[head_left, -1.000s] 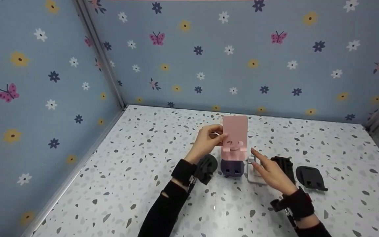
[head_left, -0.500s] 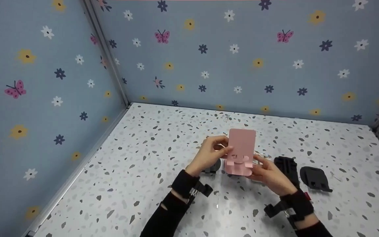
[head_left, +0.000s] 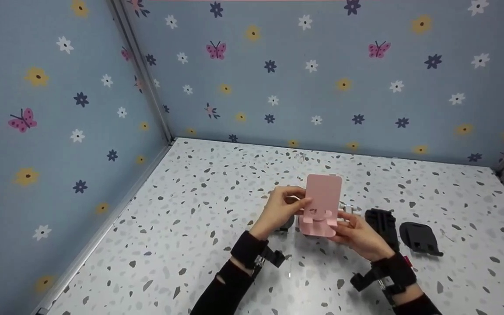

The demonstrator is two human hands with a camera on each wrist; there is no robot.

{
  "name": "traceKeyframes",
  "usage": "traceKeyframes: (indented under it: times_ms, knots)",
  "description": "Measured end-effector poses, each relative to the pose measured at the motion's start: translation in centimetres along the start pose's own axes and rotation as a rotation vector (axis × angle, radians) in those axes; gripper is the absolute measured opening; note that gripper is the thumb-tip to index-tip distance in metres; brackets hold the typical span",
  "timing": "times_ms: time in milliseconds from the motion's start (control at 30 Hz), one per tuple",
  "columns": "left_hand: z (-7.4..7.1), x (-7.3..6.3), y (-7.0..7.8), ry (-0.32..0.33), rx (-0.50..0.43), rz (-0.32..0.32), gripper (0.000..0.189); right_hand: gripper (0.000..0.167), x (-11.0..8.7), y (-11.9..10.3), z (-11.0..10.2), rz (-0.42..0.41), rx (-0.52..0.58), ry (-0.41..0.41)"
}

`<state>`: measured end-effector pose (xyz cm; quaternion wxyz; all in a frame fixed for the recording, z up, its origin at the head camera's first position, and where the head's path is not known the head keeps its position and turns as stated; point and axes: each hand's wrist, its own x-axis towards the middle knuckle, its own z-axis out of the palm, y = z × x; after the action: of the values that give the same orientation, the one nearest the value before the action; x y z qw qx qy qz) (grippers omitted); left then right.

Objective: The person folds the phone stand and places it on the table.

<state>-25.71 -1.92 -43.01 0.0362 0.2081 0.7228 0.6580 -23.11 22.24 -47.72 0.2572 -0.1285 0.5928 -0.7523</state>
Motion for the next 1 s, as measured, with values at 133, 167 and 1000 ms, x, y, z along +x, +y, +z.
traceKeyframes:
  times_ms: [133, 167, 1000]
  knots:
    - [0.27, 0.06, -0.21, 0.011, 0.008, -0.015, 0.024, 0.073, -0.15, -0.21, 0.01, 0.022, 0.017, 0.022]
    - [0.34, 0.07, -0.27, 0.014, 0.022, -0.014, 0.024, 0.074, -0.18, -0.26, 0.02, 0.030, 0.019, 0.029]
    - [0.79, -0.19, 0.13, -0.010, 0.052, -0.021, 0.029, 0.041, -0.53, -0.65, -0.18, -0.028, -0.013, 0.028]
